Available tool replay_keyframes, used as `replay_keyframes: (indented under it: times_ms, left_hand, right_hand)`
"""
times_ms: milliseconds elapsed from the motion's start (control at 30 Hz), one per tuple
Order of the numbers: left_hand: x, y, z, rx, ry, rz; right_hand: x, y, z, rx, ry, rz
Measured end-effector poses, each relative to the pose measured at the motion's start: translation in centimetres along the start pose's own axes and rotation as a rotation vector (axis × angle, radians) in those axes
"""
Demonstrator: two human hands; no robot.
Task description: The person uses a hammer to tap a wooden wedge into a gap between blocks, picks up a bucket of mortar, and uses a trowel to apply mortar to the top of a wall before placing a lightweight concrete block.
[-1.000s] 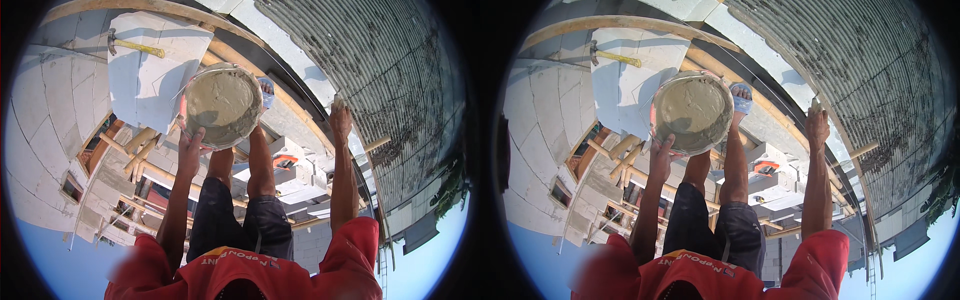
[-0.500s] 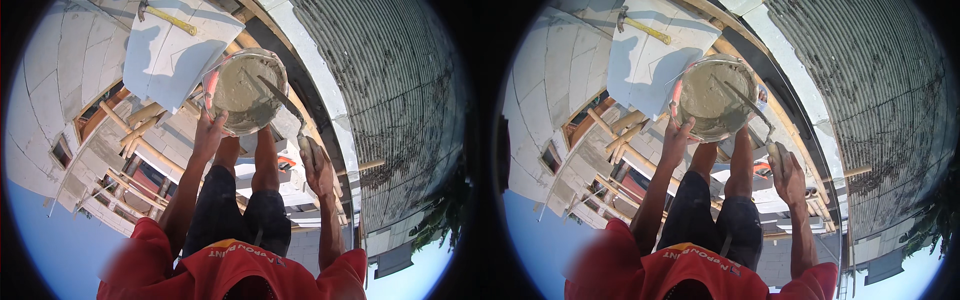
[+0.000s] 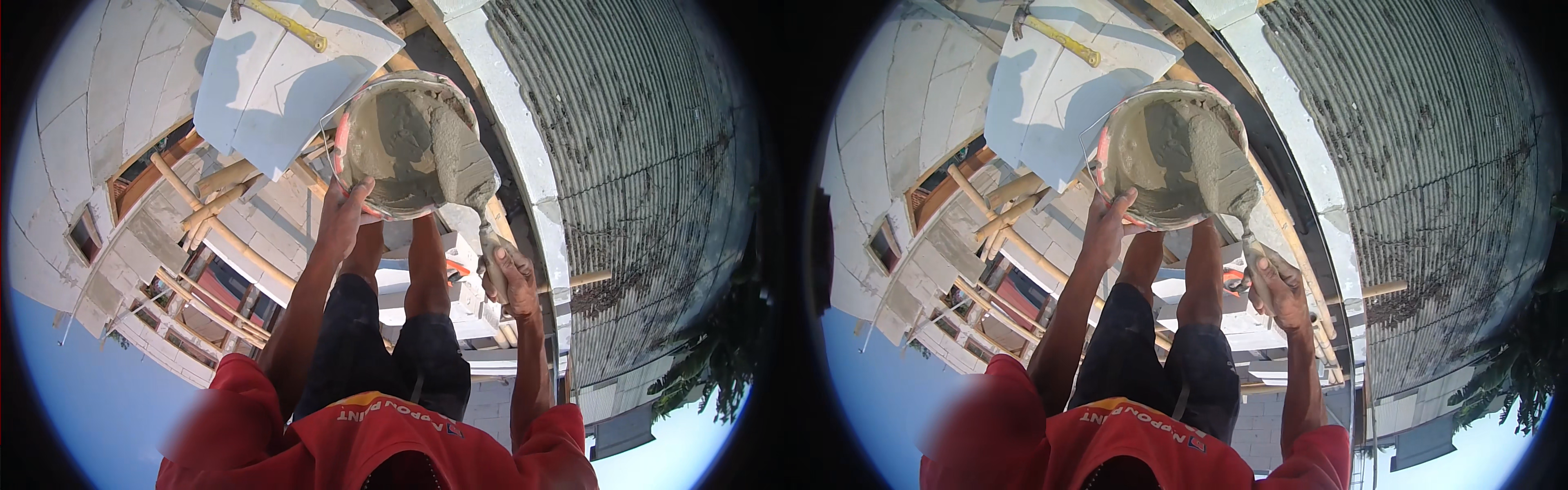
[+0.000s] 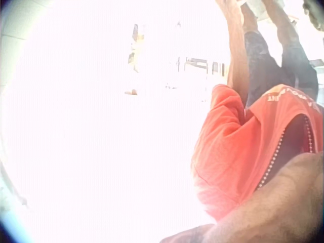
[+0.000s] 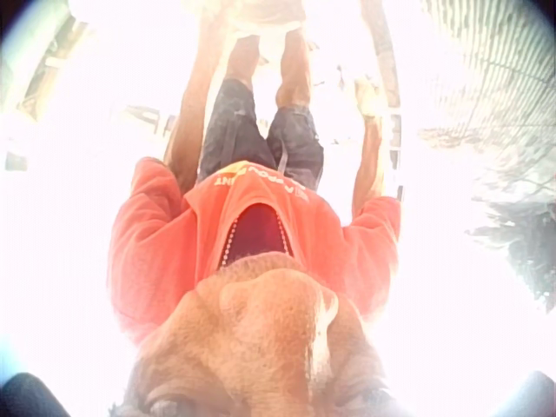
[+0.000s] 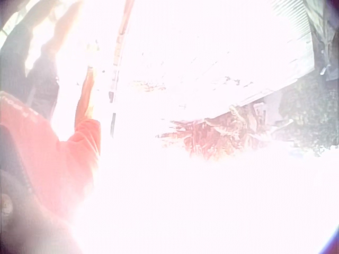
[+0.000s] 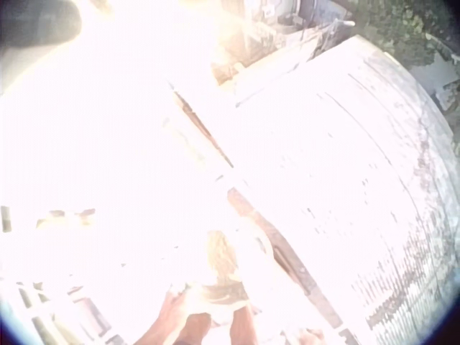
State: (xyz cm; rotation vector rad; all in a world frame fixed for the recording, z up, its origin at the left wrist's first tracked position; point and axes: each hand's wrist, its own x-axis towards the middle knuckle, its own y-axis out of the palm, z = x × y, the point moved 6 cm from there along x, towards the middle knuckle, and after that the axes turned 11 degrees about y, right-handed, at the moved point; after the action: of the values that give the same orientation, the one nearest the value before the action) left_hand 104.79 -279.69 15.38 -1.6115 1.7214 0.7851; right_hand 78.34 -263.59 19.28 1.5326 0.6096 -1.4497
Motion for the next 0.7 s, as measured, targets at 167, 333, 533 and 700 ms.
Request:
replay_keyframes:
  times_ms: [167,333,533,700]
  left_hand:
    - [0.3,-0.6,0.0,-0.030,0.062,0.012]
    - [-0.3,-1.2,0.1,-0.041,0.040,-0.047]
    - [-1.1,-2.8,2.1,-0.009,-0.007,-0.094]
    - [-0.5,-2.7,4.8,0.001,0.046,0.023]
  right_hand:
    - [-0.4,-3.9,2.3,0.131,-0.105,0.032]
    - [4.3,-8.4,9.1,-0.199,-0.386,-0.259]
    - [17.8,-8.0,14.2,-0.540,-0.456,-0.343]
    - [24.2,-9.2,15.6,-1.299,-1.155,-0.499]
